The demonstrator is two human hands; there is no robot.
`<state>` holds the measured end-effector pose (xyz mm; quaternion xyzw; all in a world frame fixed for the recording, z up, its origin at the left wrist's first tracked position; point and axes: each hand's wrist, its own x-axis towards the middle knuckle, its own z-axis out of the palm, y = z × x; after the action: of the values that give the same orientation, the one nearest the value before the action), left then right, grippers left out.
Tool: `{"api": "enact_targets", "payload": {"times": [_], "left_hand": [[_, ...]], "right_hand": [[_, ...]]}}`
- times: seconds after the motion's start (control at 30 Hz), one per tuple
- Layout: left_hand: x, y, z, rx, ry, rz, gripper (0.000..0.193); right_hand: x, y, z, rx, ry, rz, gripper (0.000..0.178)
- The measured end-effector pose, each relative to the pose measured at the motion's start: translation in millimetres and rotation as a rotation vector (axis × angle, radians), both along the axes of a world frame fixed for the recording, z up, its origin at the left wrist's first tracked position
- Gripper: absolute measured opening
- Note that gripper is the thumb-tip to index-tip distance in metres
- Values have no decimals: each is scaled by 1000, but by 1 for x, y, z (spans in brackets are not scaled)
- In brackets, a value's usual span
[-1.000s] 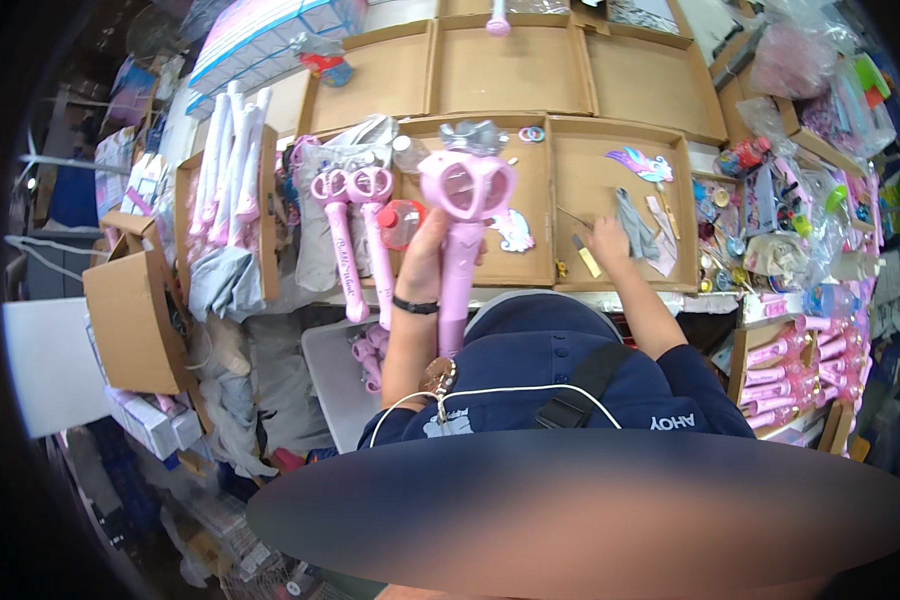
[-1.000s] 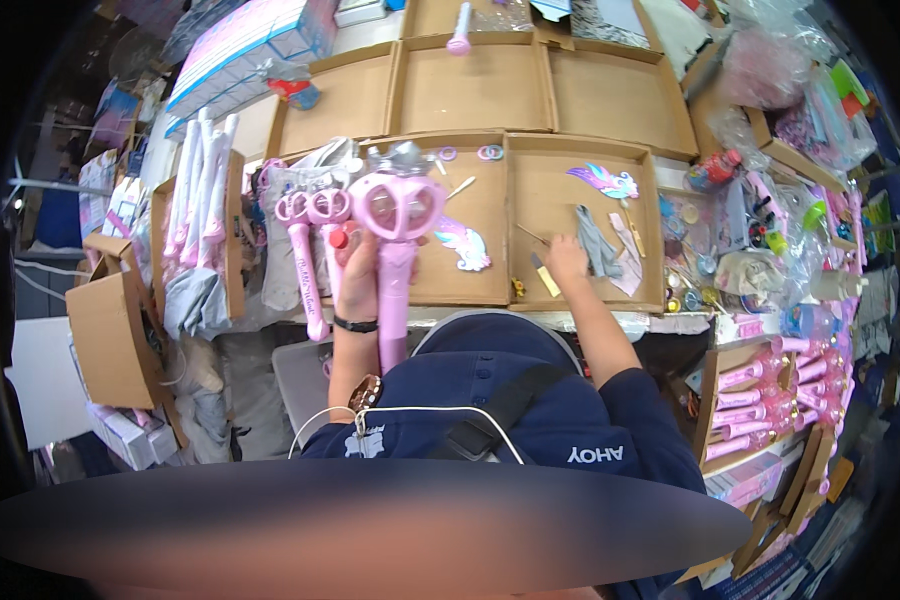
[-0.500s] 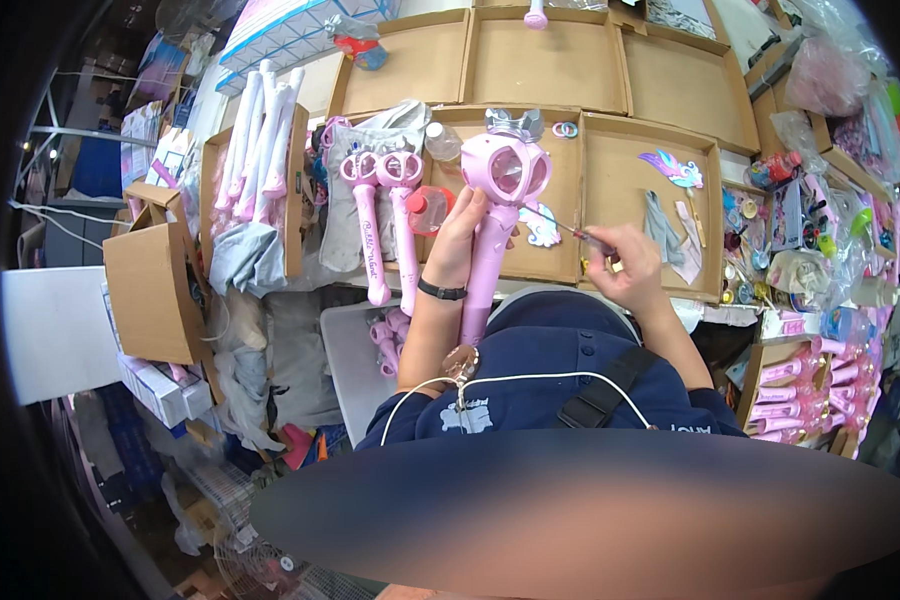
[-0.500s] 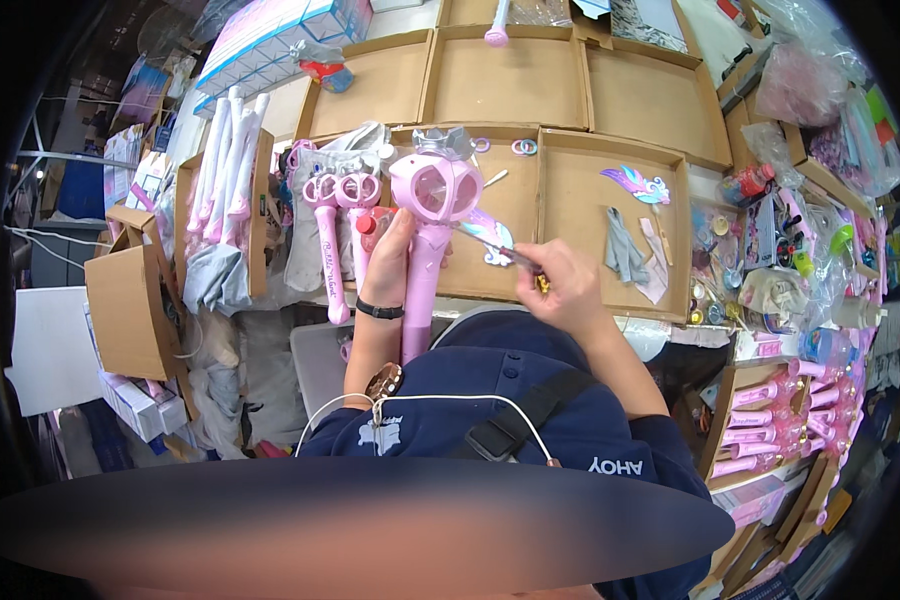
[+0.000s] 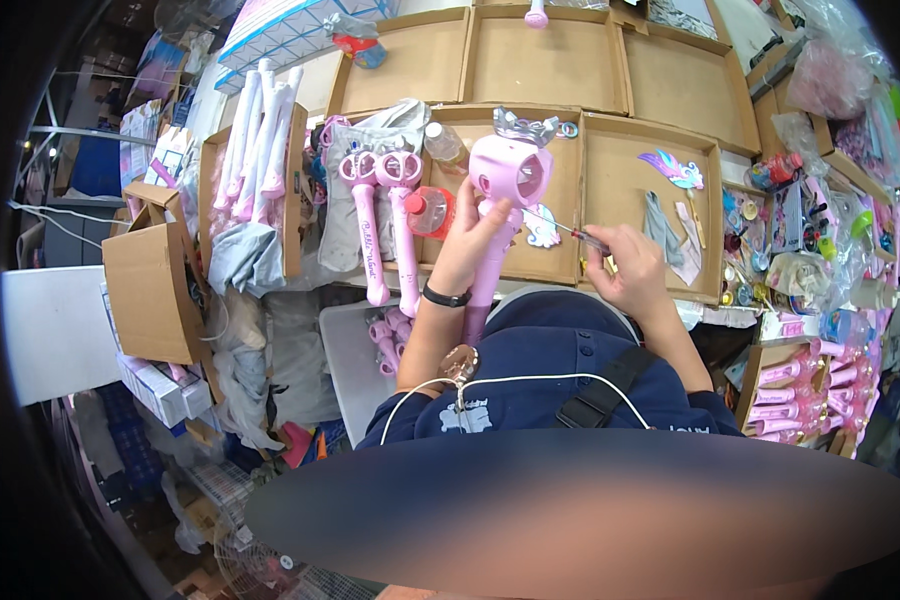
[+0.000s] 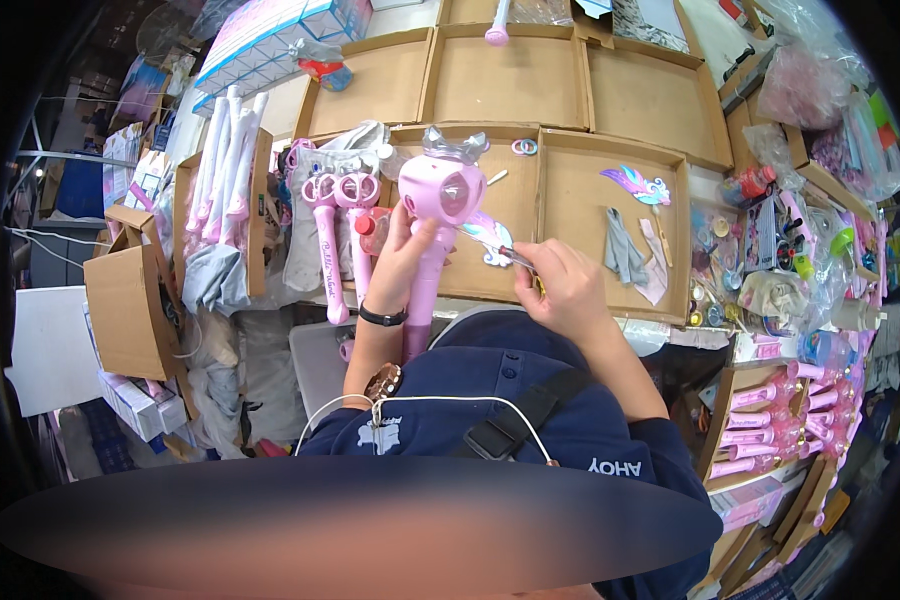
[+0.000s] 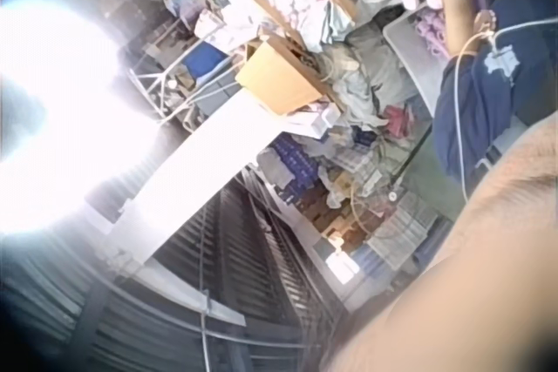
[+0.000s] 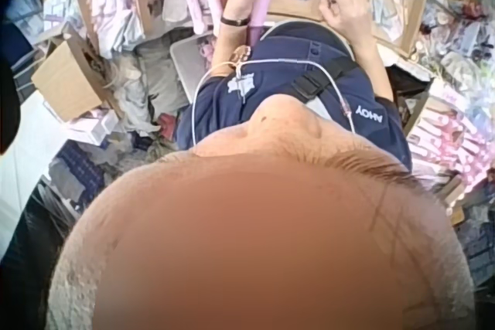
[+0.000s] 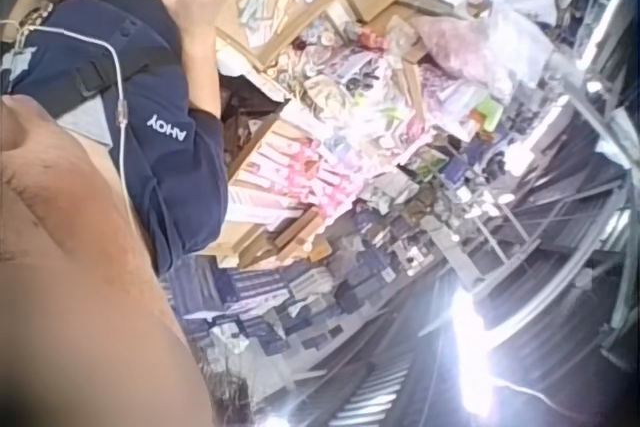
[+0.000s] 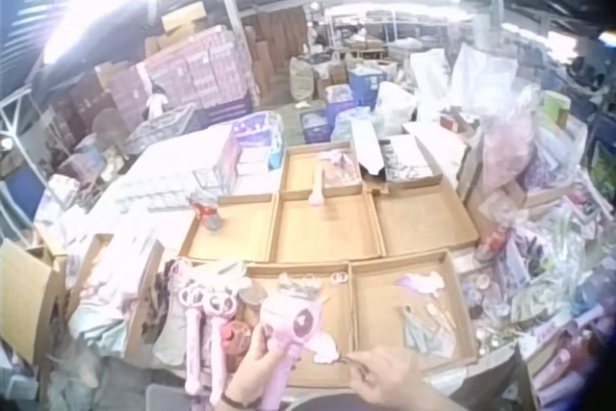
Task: The person assembles pink bubble wands by attaching decorative crowns and wings, then wipes the wand bodies with a cloth. They place finished wands into a white bin and later transfer them to a blue basket.
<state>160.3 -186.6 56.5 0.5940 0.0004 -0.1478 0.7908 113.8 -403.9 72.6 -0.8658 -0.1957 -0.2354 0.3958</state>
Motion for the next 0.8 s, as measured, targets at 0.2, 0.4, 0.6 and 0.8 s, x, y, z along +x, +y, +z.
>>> {"api": "enact_targets", "payload": {"times": [0.2,0.4,0.6,0.8], "left_hand": [[3,-3,-2,402,-341,1,92],[0,-4,-6,504,-387,22,94],[7,1,-9,60,-86,42,58],[14,16,-8,-179,81,-39,41]], "right_hand": [[1,-6,-5,223,371,53,15],[3,-6,-20,484,655,53,15],[-7,9,-12,504,469,-20,14],[-7,14,1,272,62,-20,21]]}}
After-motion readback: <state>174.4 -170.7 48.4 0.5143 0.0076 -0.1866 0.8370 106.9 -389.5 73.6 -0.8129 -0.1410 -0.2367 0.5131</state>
